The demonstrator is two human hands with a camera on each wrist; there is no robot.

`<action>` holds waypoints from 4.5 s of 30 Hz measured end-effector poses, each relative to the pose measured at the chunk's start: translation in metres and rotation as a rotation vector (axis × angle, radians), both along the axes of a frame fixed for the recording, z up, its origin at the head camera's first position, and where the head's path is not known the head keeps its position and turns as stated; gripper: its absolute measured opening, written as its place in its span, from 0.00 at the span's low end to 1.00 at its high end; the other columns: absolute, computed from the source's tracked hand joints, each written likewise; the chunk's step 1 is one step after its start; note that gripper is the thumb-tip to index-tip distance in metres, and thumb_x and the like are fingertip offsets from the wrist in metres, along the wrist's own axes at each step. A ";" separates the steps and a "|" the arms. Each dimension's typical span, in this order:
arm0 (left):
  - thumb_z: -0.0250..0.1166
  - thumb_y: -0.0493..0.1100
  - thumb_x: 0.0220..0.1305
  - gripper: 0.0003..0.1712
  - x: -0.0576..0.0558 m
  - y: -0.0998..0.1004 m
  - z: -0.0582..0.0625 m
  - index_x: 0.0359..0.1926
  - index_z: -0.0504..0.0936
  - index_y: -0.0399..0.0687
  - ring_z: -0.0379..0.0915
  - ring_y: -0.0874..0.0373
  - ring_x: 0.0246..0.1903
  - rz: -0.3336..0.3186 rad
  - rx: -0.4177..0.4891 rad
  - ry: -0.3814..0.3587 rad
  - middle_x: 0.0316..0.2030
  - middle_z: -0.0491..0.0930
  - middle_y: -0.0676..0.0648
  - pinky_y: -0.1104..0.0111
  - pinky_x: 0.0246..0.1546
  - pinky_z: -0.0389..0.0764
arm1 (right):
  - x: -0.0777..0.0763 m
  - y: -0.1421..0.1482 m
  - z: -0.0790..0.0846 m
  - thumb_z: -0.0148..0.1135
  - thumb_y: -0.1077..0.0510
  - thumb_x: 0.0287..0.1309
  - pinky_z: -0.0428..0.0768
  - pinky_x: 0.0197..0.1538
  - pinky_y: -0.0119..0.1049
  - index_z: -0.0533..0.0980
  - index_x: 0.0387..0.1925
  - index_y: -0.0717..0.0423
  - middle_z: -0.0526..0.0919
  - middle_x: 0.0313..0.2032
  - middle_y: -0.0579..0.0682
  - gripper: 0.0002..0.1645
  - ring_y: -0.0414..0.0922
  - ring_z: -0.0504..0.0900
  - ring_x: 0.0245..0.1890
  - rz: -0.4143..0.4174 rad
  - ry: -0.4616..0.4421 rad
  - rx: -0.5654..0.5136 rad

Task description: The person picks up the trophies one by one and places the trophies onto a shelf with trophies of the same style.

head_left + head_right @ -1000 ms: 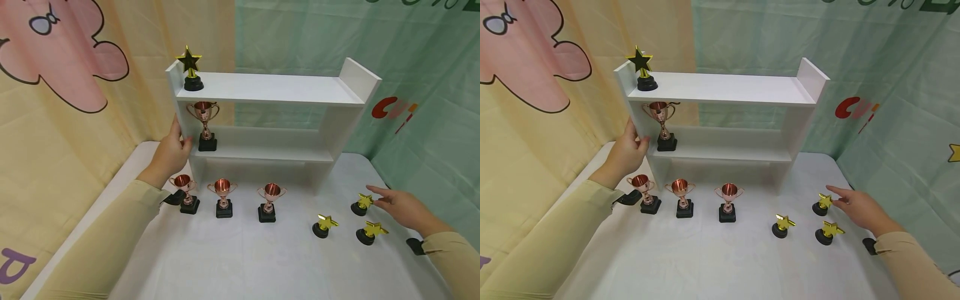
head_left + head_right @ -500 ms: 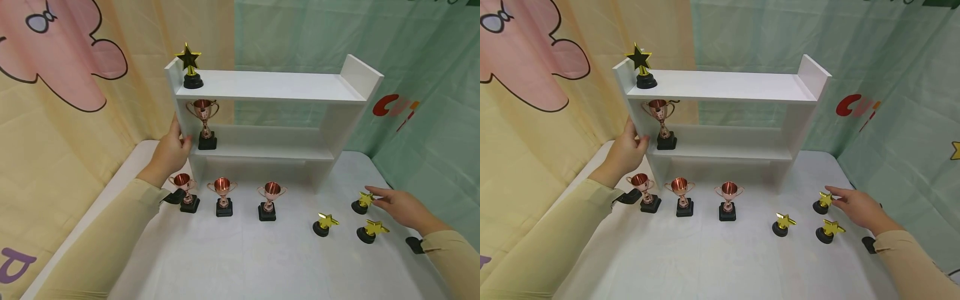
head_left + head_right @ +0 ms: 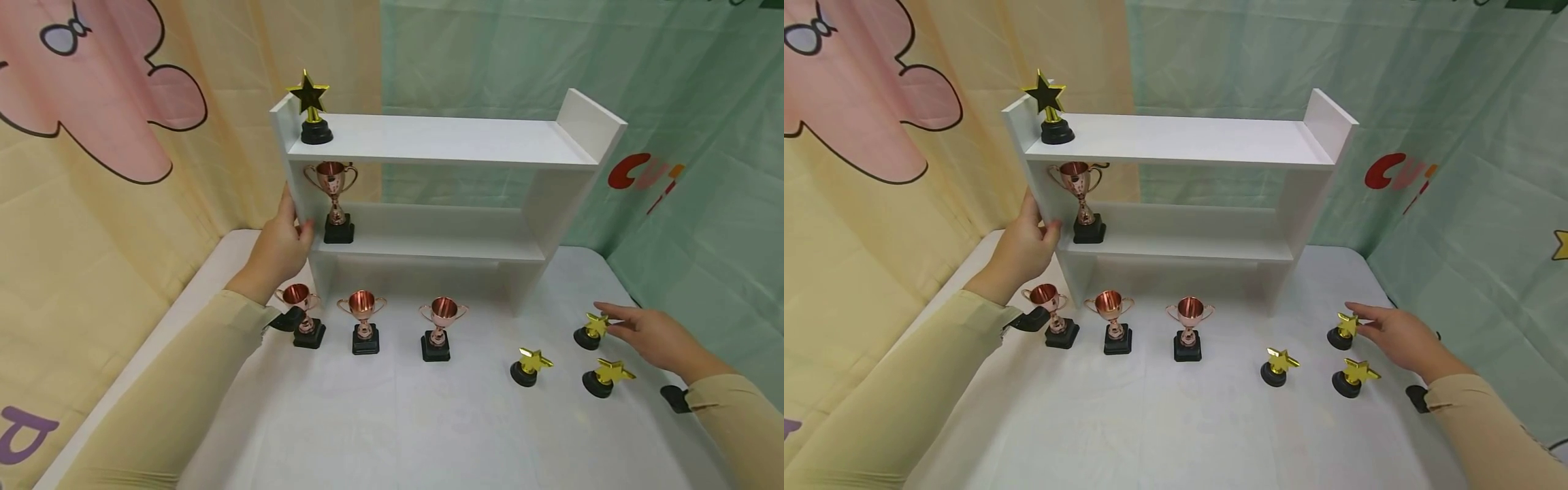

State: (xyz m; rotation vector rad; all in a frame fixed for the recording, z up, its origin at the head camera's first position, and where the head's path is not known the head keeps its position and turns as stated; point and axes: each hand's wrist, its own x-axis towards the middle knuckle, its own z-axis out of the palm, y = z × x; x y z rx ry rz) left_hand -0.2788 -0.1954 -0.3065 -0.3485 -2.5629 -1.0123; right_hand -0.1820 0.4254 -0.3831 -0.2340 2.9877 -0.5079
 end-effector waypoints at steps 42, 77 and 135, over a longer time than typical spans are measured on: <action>0.53 0.44 0.80 0.46 0.000 0.002 -0.003 0.85 0.35 0.63 0.82 0.29 0.56 0.040 -0.028 -0.010 0.67 0.75 0.26 0.38 0.54 0.82 | -0.004 -0.003 -0.007 0.61 0.57 0.74 0.67 0.24 0.35 0.69 0.74 0.62 0.87 0.54 0.68 0.32 0.38 0.75 0.28 -0.009 0.046 -0.012; 0.53 0.42 0.80 0.46 0.001 0.001 -0.005 0.85 0.34 0.62 0.81 0.29 0.58 0.008 -0.011 0.003 0.68 0.73 0.26 0.37 0.54 0.82 | 0.012 -0.090 0.086 0.66 0.71 0.63 0.73 0.45 0.11 0.82 0.59 0.53 0.76 0.50 0.19 0.24 0.15 0.75 0.46 0.246 0.534 -0.169; 0.53 0.43 0.79 0.45 0.006 0.002 -0.009 0.85 0.38 0.55 0.85 0.29 0.48 0.036 -0.026 0.036 0.60 0.79 0.23 0.39 0.45 0.83 | -0.062 -0.276 0.264 0.47 0.59 0.78 0.65 0.28 0.31 0.77 0.63 0.47 0.85 0.50 0.53 0.20 0.43 0.66 0.22 0.402 0.541 -0.283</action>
